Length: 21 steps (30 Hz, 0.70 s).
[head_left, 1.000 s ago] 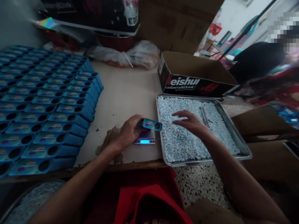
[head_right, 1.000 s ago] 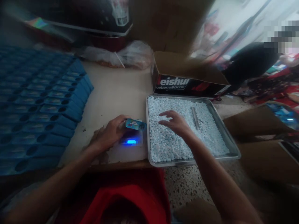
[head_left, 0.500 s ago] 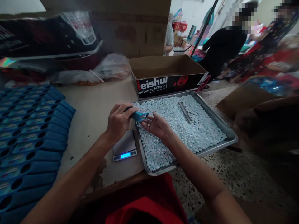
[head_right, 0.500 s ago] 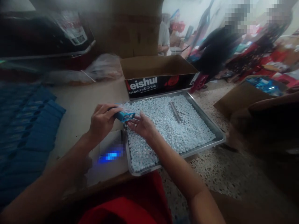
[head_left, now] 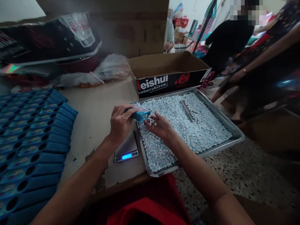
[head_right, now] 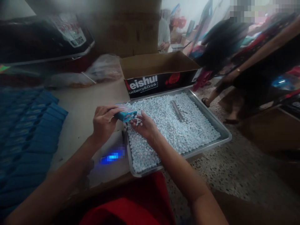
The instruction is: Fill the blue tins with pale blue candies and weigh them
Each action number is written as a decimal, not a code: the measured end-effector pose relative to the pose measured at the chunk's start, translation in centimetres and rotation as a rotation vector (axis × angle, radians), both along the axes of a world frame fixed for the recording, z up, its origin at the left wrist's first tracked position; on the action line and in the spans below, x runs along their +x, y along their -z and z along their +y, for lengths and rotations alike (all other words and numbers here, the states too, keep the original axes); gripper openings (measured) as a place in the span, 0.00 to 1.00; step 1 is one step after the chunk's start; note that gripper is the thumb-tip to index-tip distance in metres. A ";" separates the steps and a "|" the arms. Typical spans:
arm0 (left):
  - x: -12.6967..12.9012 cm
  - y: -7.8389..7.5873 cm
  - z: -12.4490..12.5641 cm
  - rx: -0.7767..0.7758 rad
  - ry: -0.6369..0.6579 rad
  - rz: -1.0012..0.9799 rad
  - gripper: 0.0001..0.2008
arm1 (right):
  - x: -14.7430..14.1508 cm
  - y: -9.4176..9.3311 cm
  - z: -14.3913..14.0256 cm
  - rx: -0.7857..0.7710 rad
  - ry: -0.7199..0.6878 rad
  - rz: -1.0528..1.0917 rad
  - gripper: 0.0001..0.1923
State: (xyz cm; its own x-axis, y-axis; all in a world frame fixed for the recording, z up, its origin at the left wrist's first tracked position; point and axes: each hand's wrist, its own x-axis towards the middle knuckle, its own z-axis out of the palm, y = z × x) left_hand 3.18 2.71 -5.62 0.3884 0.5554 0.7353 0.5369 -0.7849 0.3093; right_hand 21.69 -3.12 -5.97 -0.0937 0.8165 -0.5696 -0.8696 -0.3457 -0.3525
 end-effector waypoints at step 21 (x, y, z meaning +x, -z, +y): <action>-10.3 4.3 -9.9 -1.011 -0.100 -0.563 0.33 | 0.9 2.0 -0.4 0.272 -0.102 -0.719 0.19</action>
